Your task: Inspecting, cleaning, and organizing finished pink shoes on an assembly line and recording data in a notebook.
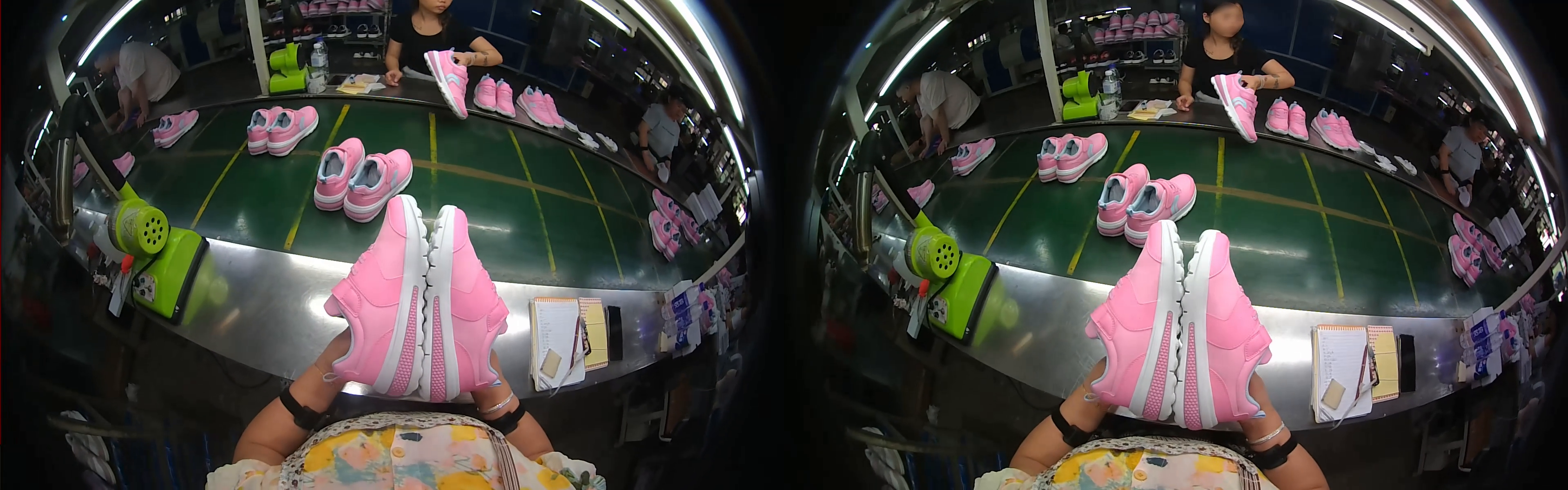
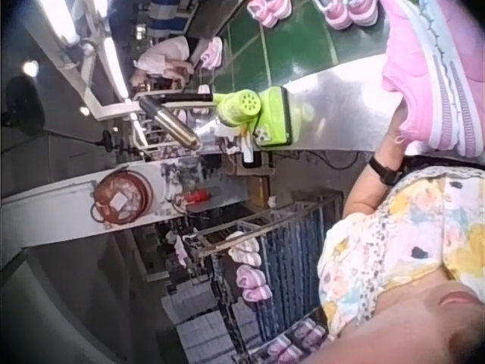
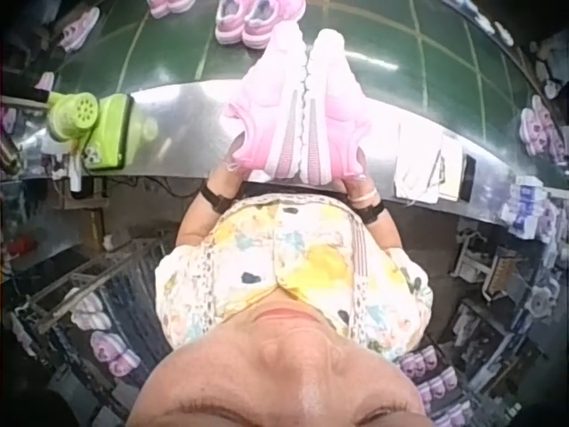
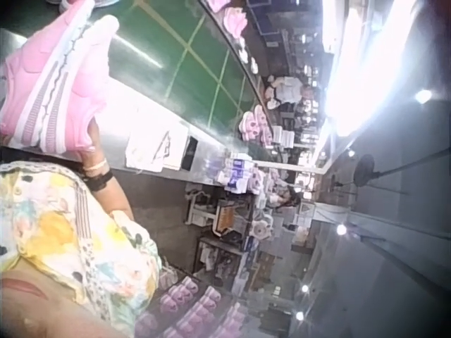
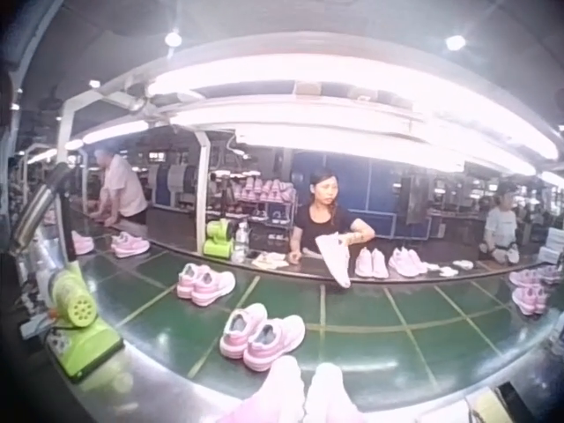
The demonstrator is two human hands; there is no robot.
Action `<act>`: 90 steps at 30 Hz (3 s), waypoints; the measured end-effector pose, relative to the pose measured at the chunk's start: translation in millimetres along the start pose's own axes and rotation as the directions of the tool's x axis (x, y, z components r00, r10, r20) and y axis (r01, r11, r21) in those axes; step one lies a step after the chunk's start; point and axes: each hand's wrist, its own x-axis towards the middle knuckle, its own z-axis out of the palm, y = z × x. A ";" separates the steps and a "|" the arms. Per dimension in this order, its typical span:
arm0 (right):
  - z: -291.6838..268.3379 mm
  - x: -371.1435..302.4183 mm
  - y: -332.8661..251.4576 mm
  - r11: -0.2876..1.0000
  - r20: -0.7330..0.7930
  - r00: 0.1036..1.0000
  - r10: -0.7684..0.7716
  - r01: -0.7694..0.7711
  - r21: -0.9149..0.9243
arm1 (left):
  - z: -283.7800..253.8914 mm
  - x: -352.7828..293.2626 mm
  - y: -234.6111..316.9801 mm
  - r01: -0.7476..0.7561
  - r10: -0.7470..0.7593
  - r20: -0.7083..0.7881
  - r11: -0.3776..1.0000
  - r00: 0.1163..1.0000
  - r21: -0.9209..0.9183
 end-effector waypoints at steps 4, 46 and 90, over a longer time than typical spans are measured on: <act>6.5 1.7 0.1 0.999 0.008 1.000 -0.017 0.017 -0.048 | -16.5 2.3 -3.0 -0.005 0.002 0.012 0.975 1.000 0.222; 14.2 -7.8 8.9 0.945 -0.030 0.999 0.012 -0.001 0.327 | -64.8 -28.8 6.3 -0.001 0.003 0.011 0.996 1.000 -0.094; 39.7 11.3 -24.6 -0.008 0.009 0.924 -0.383 0.006 -1.000 | -50.4 -40.1 64.2 0.097 0.414 0.005 -0.225 0.910 0.970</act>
